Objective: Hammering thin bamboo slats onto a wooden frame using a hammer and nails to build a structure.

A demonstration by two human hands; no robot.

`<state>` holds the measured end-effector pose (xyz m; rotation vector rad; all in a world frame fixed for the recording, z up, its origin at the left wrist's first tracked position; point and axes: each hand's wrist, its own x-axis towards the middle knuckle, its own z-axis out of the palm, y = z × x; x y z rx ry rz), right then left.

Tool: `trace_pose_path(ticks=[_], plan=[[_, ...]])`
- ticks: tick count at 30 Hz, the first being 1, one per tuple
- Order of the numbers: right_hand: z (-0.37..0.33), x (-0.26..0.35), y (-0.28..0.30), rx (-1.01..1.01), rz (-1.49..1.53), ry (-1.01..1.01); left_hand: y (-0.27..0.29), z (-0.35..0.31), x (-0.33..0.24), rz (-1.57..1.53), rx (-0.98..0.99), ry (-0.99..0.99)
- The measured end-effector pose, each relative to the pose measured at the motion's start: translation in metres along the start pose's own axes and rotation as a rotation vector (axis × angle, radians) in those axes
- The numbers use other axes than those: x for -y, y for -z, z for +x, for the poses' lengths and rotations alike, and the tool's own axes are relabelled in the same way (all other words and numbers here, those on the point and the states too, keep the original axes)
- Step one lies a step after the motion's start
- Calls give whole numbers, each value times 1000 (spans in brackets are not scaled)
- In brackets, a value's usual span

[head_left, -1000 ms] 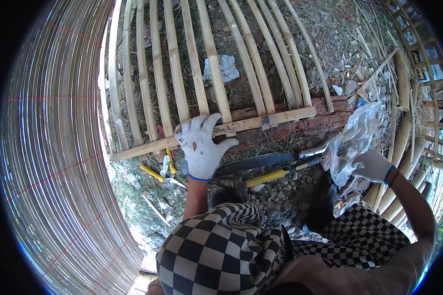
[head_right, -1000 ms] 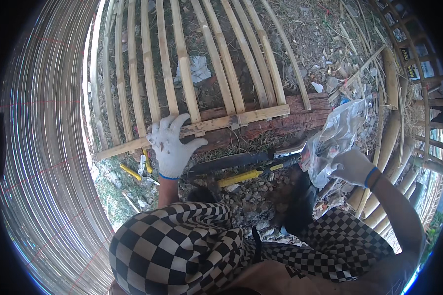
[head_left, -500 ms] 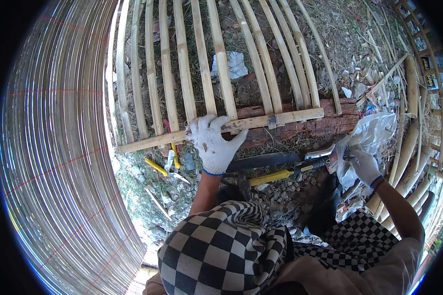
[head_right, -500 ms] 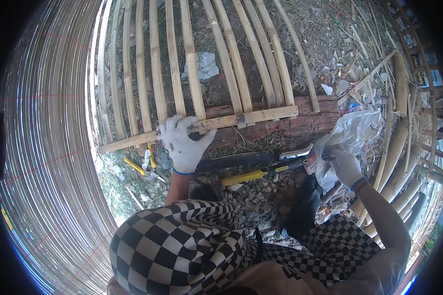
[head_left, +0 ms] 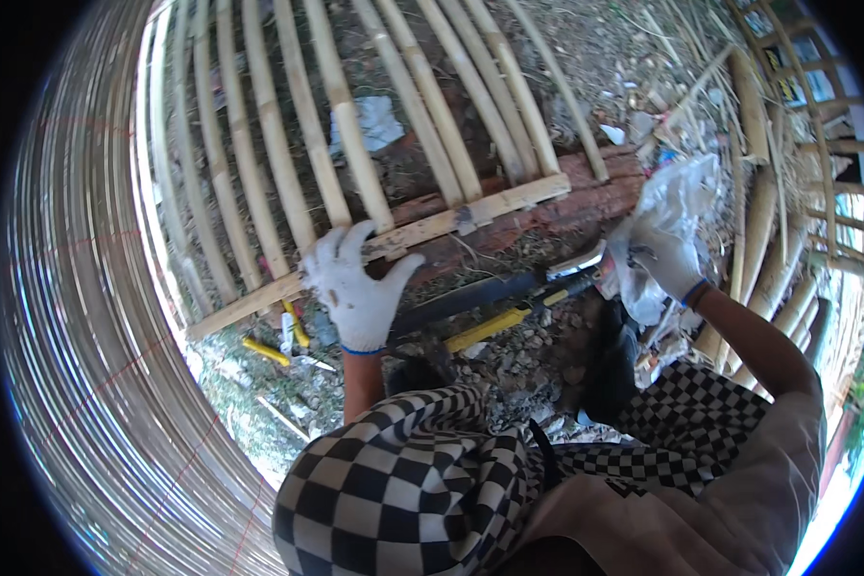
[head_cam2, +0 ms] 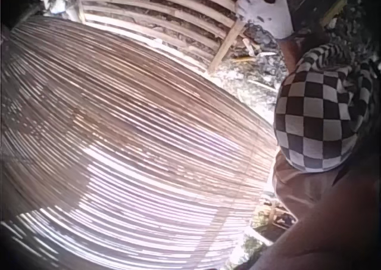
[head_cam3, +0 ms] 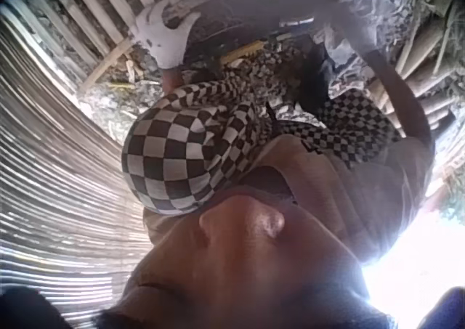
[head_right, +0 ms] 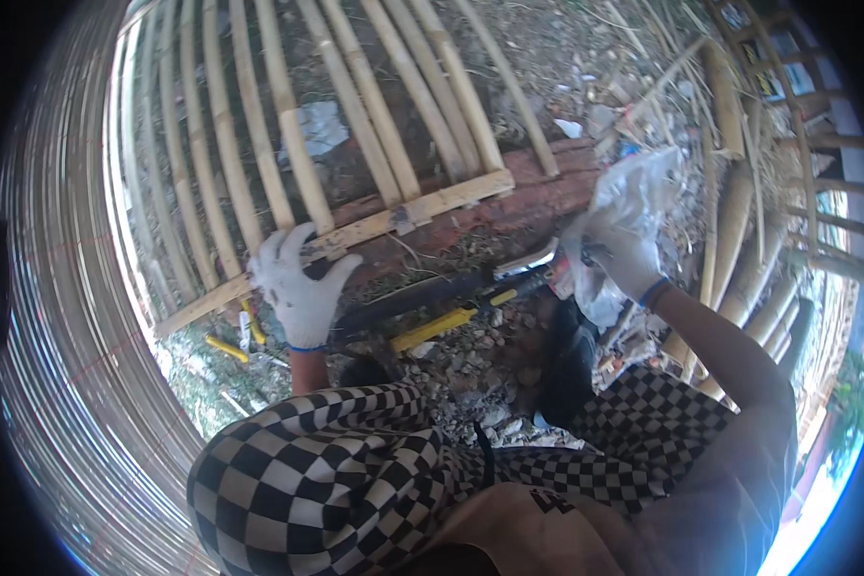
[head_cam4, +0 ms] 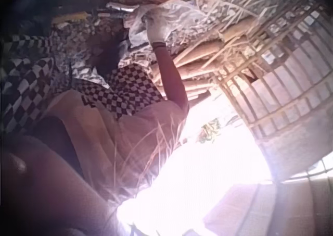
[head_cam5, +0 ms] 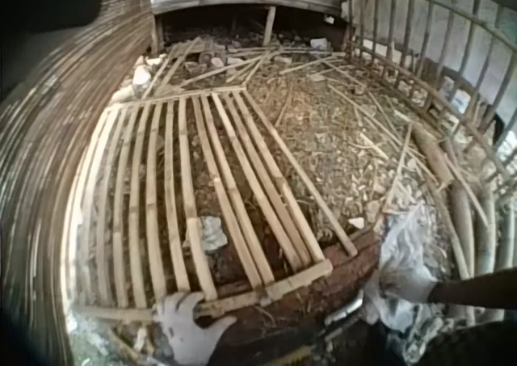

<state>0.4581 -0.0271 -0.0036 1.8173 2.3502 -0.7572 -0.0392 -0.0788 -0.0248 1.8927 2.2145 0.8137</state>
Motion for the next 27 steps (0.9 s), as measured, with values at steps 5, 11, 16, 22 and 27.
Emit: trace_pose_path(ticks=[5,11,16,22,27], plan=[[-3,-23,-2,56,-65,-33,-10,2,-5,-30,6,-9],[-4,-8,3,-36,29,-63,-15,-2,-1,-50,-1,-26],[10,-2,-8,-14,22,45,-8,1,0,-22,-3,1],[12,-1,-8,-103,-65,59,-10,-1,1,-84,-19,-32],[15,-19,-18,-23,-119,-40,-9,0,1,-67,-25,-48]])
